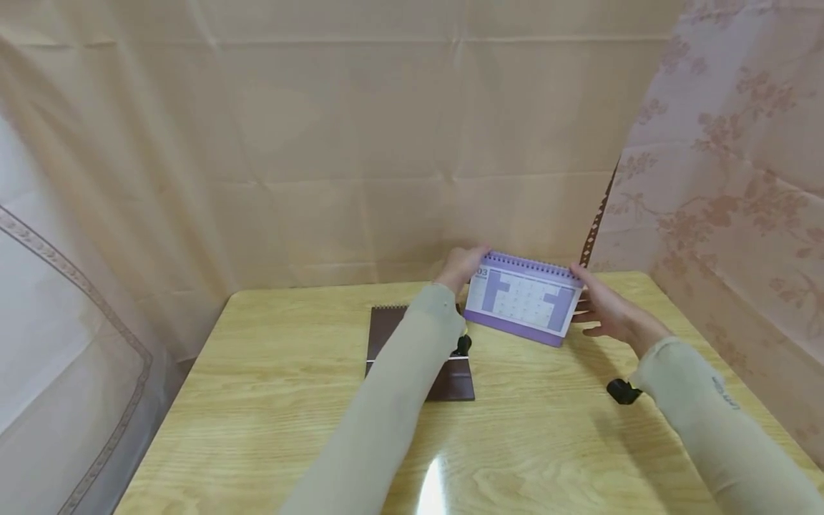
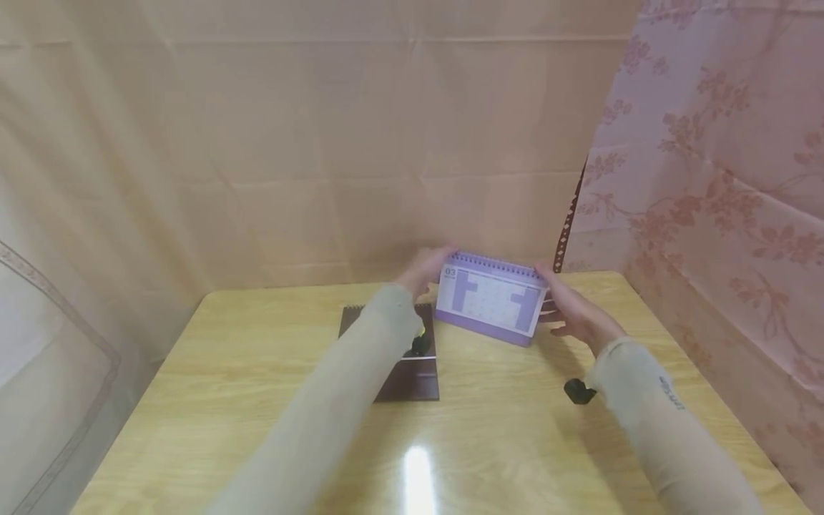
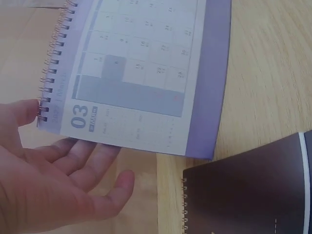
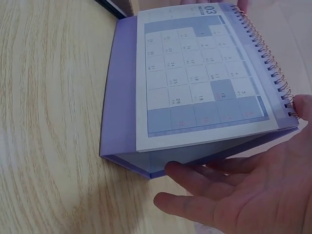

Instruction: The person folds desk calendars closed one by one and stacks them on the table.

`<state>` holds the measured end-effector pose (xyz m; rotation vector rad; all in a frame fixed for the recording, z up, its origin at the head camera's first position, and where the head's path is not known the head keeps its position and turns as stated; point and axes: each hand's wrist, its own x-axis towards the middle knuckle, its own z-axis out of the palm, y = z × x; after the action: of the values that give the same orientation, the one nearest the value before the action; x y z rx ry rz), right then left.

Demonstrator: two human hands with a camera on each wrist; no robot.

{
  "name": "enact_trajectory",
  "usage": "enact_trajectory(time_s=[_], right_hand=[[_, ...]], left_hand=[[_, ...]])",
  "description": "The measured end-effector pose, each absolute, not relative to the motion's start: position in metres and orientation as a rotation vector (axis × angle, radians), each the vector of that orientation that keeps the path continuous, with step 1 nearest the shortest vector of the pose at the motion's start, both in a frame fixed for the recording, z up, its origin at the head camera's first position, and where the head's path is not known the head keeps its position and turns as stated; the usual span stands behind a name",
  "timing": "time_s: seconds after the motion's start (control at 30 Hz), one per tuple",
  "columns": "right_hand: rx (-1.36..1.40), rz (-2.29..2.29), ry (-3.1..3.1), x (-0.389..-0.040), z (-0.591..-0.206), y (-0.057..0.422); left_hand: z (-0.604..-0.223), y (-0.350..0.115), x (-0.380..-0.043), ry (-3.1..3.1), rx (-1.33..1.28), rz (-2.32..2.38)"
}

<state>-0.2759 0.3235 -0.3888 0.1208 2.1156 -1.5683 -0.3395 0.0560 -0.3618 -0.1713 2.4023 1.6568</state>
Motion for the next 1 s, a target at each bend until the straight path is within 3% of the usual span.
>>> enact_trajectory(time_s=[1.0], right_hand=[[0.166, -1.649, 1.998, -0.278, -0.392, 0.313]], left_hand=[[-0.364, 0.054, -0.34, 2.498, -0.155, 1.534]])
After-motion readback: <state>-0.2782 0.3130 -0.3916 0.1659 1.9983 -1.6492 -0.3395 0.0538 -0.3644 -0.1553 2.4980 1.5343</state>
